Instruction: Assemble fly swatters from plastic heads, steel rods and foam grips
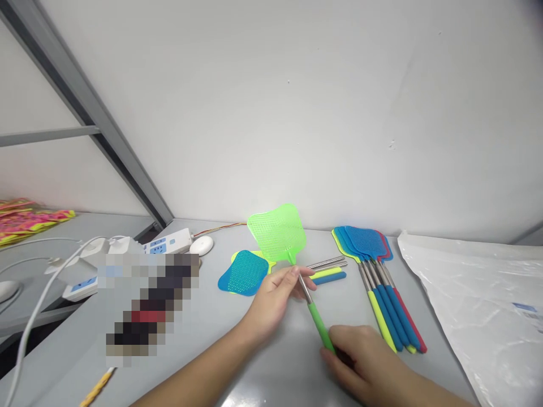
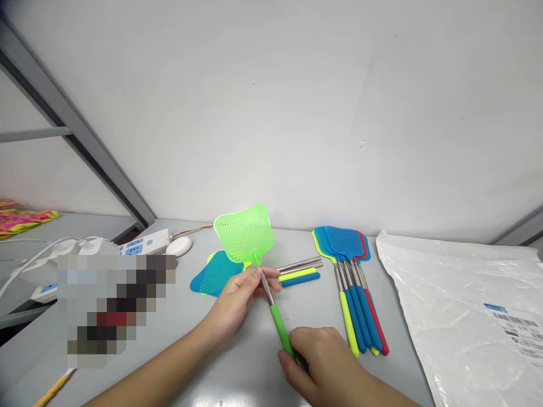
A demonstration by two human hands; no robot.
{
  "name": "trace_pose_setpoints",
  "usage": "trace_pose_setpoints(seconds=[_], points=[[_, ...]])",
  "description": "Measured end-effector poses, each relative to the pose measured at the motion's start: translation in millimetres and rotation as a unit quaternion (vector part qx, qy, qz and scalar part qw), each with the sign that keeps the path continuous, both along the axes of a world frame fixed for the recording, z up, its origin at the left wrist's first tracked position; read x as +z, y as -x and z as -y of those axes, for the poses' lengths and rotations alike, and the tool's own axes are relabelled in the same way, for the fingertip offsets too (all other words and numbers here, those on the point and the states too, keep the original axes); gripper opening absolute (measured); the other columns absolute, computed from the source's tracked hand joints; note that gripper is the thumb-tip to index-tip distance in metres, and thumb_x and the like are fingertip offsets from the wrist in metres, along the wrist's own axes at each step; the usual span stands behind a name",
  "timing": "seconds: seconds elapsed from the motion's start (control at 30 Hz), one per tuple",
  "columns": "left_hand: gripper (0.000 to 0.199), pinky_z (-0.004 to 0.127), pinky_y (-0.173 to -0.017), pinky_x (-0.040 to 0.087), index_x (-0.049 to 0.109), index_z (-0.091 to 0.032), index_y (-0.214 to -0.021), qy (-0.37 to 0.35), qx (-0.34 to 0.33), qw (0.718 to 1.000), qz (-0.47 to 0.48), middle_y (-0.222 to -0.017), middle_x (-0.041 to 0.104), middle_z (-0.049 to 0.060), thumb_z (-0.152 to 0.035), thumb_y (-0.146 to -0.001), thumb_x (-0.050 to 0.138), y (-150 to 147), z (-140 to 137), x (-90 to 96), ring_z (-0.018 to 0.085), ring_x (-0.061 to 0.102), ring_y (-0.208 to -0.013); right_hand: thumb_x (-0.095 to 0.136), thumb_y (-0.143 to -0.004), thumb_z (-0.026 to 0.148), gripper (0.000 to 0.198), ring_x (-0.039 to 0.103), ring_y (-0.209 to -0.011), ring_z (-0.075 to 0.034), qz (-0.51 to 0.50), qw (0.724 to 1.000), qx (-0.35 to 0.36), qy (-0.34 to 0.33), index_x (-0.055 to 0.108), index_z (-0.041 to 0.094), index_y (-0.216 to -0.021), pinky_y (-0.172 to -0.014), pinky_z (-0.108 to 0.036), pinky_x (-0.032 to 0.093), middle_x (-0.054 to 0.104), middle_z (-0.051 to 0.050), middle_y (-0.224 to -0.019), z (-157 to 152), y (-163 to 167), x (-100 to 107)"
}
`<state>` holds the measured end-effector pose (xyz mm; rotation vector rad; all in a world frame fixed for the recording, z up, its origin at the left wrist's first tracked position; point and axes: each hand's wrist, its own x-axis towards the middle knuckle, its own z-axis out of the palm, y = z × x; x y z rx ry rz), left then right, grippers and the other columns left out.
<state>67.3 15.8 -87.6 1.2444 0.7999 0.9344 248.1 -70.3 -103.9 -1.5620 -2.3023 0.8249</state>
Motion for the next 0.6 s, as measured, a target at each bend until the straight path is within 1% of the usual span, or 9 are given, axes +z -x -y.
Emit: trace_pose_setpoints(seconds=[0.07, 0.13, 0.23, 0.37, 0.47, 0.6], points=[[0.035, 0.03, -0.074, 0.043, 0.071, -0.018, -0.101, -0.005, 0.003, 1.0, -0.01, -0.089, 0.068, 0.008, -0.044, -0.09, 0.049, 0.6, -1.5, 0.4, 0.019, 0.058, -0.079, 0.037, -0.092, 0.042, 0.036, 0.03, -0.051, -0.01, 0.003, 1.0, -0.001, -0.004, 0.032, 0.02, -0.064, -0.051, -0.026, 0.017, 0.042, 0.004, -0.057, -0.2, 0.0, -1.8], [0.034, 0.029, -0.075, 0.043, 0.071, -0.019, -0.102, 0.006, 0.004, 1.0, 0.001, -0.091, 0.067, 0.008, -0.043, -0.089, 0.05, 2.2, -3.3, 0.9, 0.019, 0.057, -0.079, 0.037, -0.093, 0.043, 0.036, 0.032, -0.053, -0.01, -0.004, 1.0, -0.009, -0.01, 0.033, 0.02, -0.065, -0.051, -0.026, 0.019, 0.043, 0.004, -0.059, -0.7, -1.3, -2.6], [0.034, 0.028, -0.074, 0.043, 0.069, -0.019, -0.105, 0.036, -0.005, 0.999, 0.026, -0.095, 0.065, 0.008, -0.043, -0.09, 0.05, 5.0, -4.6, 1.0, 0.018, 0.056, -0.081, 0.036, -0.093, 0.044, 0.037, 0.036, -0.055, -0.01, -0.019, 0.999, -0.021, -0.018, 0.034, 0.02, -0.065, -0.053, -0.024, 0.021, 0.044, 0.003, -0.06, -2.1, -3.7, -4.2], [0.035, 0.027, -0.071, 0.043, 0.068, -0.019, -0.107, 0.088, -0.023, 0.994, 0.065, -0.102, 0.064, 0.01, -0.044, -0.089, 0.052, 6.6, -3.8, 0.2, 0.018, 0.056, -0.085, 0.037, -0.093, 0.045, 0.039, 0.037, -0.055, -0.01, -0.037, 0.999, -0.03, -0.026, 0.033, 0.021, -0.064, -0.053, -0.024, 0.023, 0.043, 0.004, -0.06, -3.5, -4.7, -6.6], [0.033, 0.026, -0.068, 0.042, 0.069, -0.018, -0.105, 0.11, -0.021, 0.989, 0.092, -0.102, 0.063, 0.01, -0.043, -0.087, 0.055, 6.9, -3.7, -1.1, 0.018, 0.056, -0.086, 0.036, -0.093, 0.045, 0.038, 0.037, -0.055, -0.01, -0.044, 0.998, -0.031, -0.025, 0.033, 0.021, -0.063, -0.053, -0.024, 0.024, 0.042, 0.004, -0.059, -3.6, -4.8, -7.2], [0.027, 0.026, -0.068, 0.043, 0.069, -0.017, -0.098, 0.131, -0.012, 0.983, 0.129, -0.101, 0.062, 0.009, -0.039, -0.086, 0.058, 6.9, -5.2, -4.7, 0.017, 0.056, -0.085, 0.034, -0.095, 0.042, 0.037, 0.038, -0.057, -0.011, -0.047, 0.998, -0.027, -0.017, 0.032, 0.021, -0.065, -0.055, -0.025, 0.025, 0.044, 0.003, -0.061, -4.3, -5.2, -6.4]])
